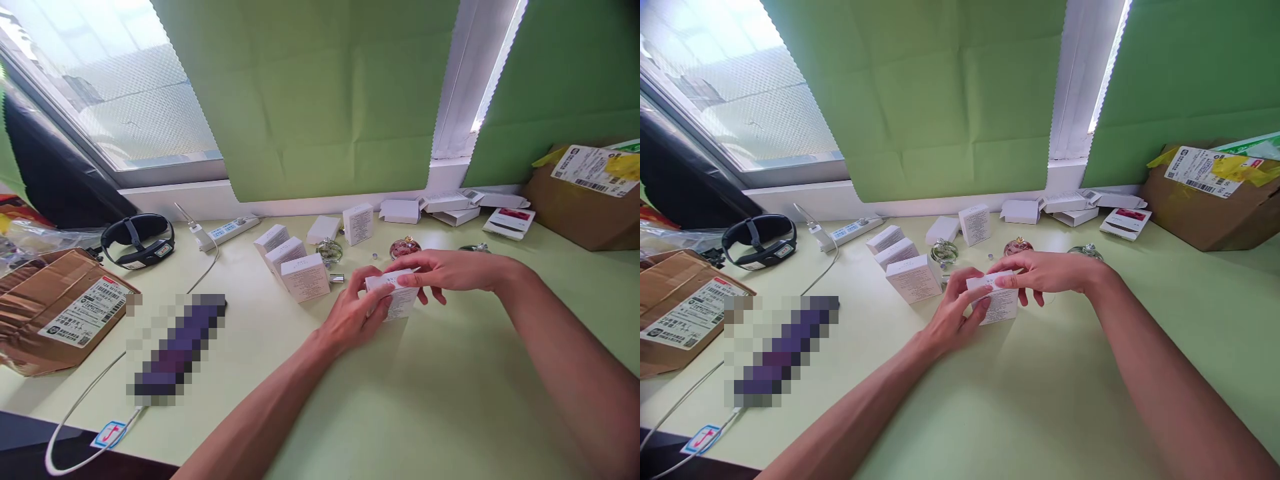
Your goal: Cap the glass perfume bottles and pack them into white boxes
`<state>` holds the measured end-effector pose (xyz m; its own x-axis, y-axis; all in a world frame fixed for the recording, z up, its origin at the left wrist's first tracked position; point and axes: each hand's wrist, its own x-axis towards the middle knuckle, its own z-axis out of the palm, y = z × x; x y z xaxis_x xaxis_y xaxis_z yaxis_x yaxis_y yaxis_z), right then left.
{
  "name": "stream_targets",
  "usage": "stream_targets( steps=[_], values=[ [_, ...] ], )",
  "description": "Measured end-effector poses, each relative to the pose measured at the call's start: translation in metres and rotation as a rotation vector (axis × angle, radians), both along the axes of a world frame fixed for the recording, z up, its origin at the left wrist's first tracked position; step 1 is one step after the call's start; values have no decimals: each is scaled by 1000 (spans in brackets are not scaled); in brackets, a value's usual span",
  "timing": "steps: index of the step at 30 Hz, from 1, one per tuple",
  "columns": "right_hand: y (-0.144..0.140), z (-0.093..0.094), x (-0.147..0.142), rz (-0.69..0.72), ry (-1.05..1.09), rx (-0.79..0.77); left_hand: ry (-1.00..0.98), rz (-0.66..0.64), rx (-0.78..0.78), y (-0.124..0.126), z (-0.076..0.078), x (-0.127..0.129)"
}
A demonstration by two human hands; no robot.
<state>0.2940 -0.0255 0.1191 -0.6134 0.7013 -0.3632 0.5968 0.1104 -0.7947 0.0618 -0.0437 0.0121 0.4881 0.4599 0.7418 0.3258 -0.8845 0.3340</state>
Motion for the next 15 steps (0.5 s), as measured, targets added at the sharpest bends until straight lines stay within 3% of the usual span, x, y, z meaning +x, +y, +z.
stream_targets(
  steps=[6,11,15],
  values=[
    [0,-1,-4,-14,-13,-44,-47,-35,-39,0,-1,4],
    [-9,10,-5,-48,-128,137,-41,-2,-63,3,-7,1],
    [-13,14,-10,6,-207,271,-99,19,-109,6,-11,-1]
  ],
)
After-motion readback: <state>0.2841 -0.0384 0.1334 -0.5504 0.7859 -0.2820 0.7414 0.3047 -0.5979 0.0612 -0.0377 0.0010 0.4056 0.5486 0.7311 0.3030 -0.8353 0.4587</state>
